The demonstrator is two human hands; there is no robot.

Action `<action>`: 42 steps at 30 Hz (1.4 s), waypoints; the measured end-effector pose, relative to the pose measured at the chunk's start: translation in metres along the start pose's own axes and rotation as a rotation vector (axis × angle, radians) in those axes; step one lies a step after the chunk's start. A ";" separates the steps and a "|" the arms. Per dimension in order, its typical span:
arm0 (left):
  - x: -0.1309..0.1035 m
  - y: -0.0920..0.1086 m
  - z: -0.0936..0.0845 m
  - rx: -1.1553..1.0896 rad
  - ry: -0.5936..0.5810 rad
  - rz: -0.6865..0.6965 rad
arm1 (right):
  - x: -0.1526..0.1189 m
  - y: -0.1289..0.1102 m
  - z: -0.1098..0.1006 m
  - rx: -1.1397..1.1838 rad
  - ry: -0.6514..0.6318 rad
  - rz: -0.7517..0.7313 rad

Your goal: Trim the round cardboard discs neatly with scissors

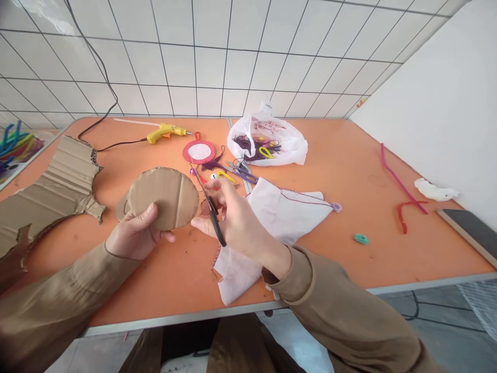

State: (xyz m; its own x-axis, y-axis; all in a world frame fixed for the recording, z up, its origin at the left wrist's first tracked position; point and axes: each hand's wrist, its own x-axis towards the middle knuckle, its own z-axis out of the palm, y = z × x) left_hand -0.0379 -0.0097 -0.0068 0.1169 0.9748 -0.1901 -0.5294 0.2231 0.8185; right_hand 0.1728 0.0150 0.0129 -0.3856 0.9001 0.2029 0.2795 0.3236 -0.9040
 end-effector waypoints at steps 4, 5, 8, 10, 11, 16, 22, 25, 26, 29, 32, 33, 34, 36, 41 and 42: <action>0.000 0.001 0.001 -0.021 0.003 -0.016 | 0.002 -0.002 -0.007 -0.111 0.070 -0.077; 0.000 0.001 0.001 -0.026 0.007 -0.024 | 0.003 -0.002 -0.009 -0.147 0.083 -0.100; -0.001 0.001 0.002 -0.030 0.018 -0.037 | 0.006 0.001 -0.012 -0.233 0.081 -0.143; -0.001 0.001 0.002 -0.024 0.025 -0.036 | 0.007 0.004 -0.012 -0.283 0.075 -0.181; -0.001 0.000 0.002 -0.016 0.029 -0.035 | 0.007 0.005 -0.012 -0.312 0.074 -0.200; -0.001 0.001 0.002 0.014 0.032 -0.040 | 0.005 0.006 -0.009 -0.424 0.081 -0.218; -0.002 0.002 0.003 -0.008 0.023 -0.067 | 0.004 0.008 -0.009 -0.467 0.118 -0.232; -0.002 0.003 0.003 -0.023 -0.007 -0.078 | 0.003 0.008 -0.010 -0.485 0.125 -0.228; -0.002 0.004 0.003 -0.028 -0.019 -0.080 | 0.004 0.008 -0.010 -0.490 0.123 -0.225; -0.001 0.005 0.003 -0.027 -0.049 -0.087 | 0.003 0.007 -0.010 -0.499 0.115 -0.207; 0.000 0.007 0.001 -0.001 -0.065 -0.096 | 0.003 0.006 -0.010 -0.515 0.116 -0.190; 0.000 0.008 0.000 0.005 -0.070 -0.097 | 0.002 0.006 -0.010 -0.520 0.119 -0.189; 0.001 0.008 0.000 0.005 -0.072 -0.098 | 0.002 0.006 -0.009 -0.523 0.126 -0.191; 0.001 0.009 -0.001 -0.008 -0.070 -0.099 | 0.001 0.005 -0.009 -0.526 0.137 -0.202; 0.002 0.008 -0.002 -0.017 -0.054 -0.115 | 0.000 0.003 -0.009 -0.561 0.129 -0.196; 0.002 0.008 -0.002 -0.014 -0.053 -0.116 | 0.000 0.003 -0.009 -0.566 0.131 -0.200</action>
State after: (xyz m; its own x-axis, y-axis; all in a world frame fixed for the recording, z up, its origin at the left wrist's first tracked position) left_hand -0.0435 -0.0056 -0.0022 0.2221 0.9414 -0.2541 -0.5217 0.3348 0.7847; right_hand 0.1814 0.0185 0.0135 -0.3771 0.8229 0.4249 0.6504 0.5619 -0.5111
